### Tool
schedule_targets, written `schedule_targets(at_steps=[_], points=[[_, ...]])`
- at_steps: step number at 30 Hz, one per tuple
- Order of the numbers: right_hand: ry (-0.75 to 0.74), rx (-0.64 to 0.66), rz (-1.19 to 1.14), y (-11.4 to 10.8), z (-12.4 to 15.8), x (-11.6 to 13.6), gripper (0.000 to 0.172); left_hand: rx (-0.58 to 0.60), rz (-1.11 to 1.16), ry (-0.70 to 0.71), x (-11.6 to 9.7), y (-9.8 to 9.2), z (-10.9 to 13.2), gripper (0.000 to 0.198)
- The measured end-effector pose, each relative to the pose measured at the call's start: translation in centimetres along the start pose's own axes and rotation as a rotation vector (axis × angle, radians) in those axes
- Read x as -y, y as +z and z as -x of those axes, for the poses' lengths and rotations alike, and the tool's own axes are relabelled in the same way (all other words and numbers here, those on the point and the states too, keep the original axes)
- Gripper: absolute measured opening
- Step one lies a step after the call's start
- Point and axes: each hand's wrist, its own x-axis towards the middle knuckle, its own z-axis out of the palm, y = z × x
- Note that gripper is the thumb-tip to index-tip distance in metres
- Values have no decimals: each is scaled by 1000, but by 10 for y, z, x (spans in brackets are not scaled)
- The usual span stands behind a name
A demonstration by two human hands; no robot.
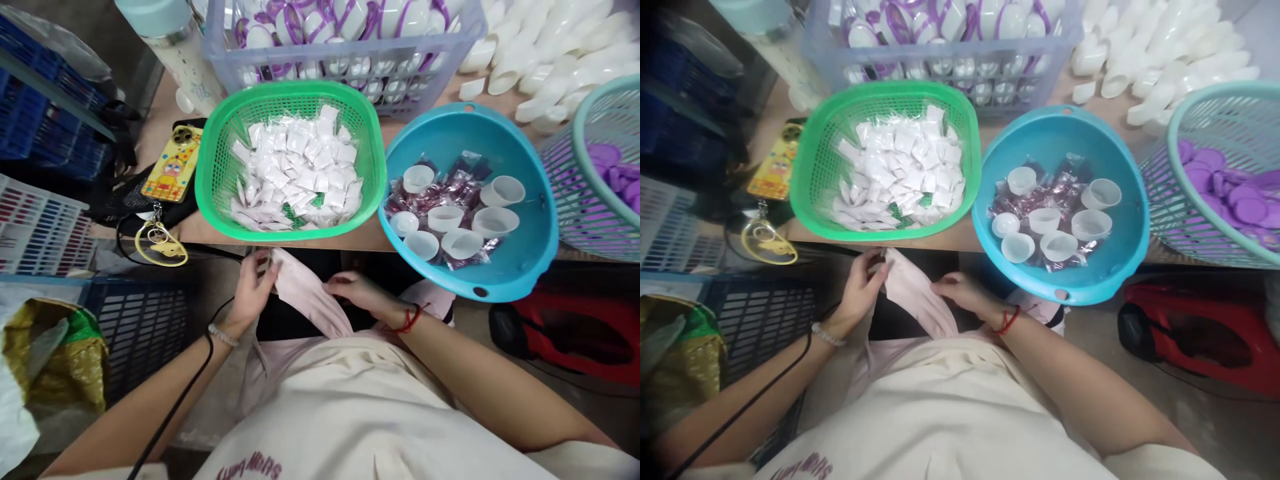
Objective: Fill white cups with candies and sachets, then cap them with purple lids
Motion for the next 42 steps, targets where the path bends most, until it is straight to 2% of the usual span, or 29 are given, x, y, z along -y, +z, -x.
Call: schedule_targets(at_steps=[4,8,11,16,19,22,26,30,32,34,36,39,42], points=[[-59,-9,-25,8,-6,1,28,203,-62,108,-10,3,22,99],[-137,-99,-85,0,-10,3,28,337,-123,168,-8,-11,28,104],[-147,-105,-43,-7,-5,0,27,337,-170,224,-5,-25,31,94],[-166,-65,85,-5,-2,-1,31,289,-238,435,-3,-44,25,39],[-200,-54,167,3,-12,4,39,330,-271,561,-3,-47,17,25],[-285,-86,265,11,-25,10,33,352,-306,637,-7,-44,13,23],[-384,-175,418,13,-33,13,19,310,-355,662,-10,-52,11,37],[-377,-249,606,10,-29,11,16,318,-374,700,-7,-73,16,38],[-349,-259,693,11,-24,13,15,345,-373,733,-8,-76,20,36],[-329,-236,773,13,-13,16,15,321,-373,757,-14,-70,24,28],[-328,-198,836,10,7,20,19,253,-365,771,-28,-56,25,19],[-430,-173,903,-8,54,16,26,204,-310,768,-70,-25,25,16],[-561,-222,919,-47,108,-4,25,383,-223,739,-122,17,25,25]])
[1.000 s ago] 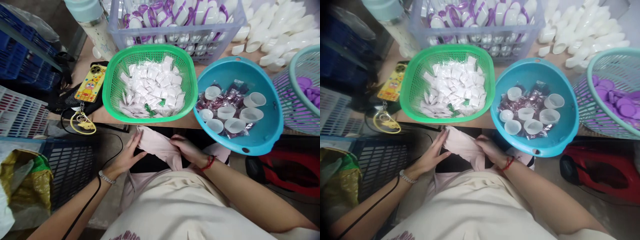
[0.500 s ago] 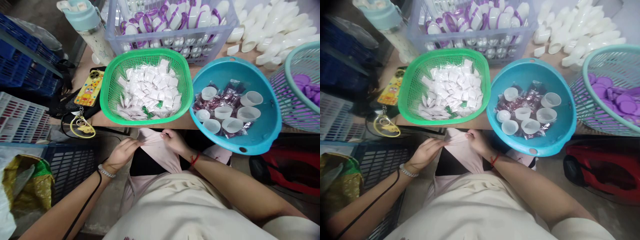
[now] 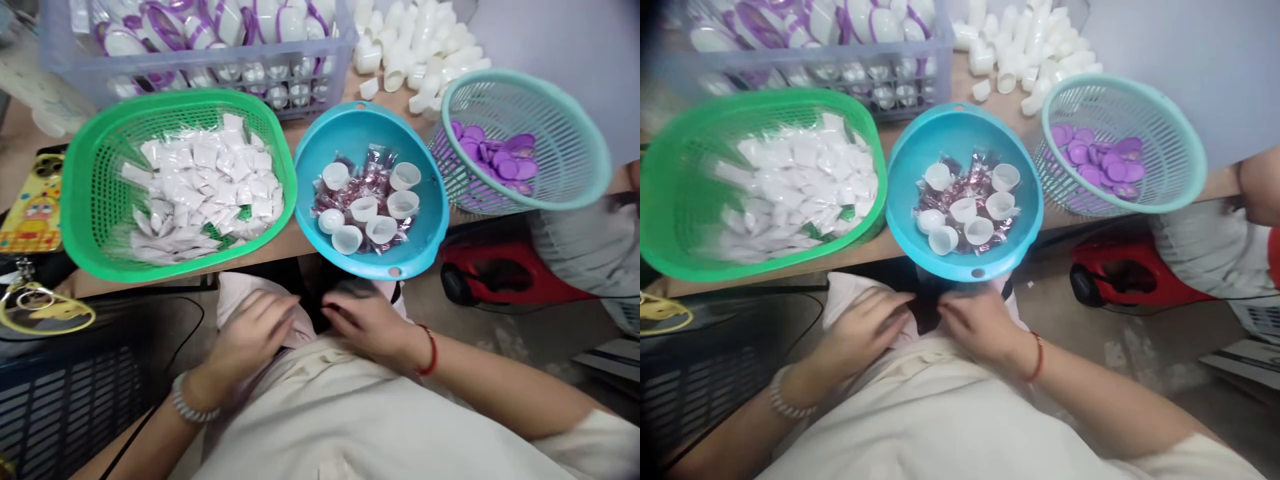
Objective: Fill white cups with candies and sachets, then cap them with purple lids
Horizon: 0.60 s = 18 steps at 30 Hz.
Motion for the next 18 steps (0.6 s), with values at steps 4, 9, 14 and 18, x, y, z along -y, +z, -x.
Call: schedule_targets(at_steps=[4,9,14,18], points=[[435,-493,-203,-22,53,-62,18,162,77,-31,-40,45,-65,27],[702,-681,-618,-22,47,-129,45,196,58,-110,-67,83,-112,29],[594,-794,-850,-25,12,-154,53,173,95,-189,-76,91,-126,14],[527,-915,-884,-30,-6,-164,50,84,148,-217,-71,94,-128,24]])
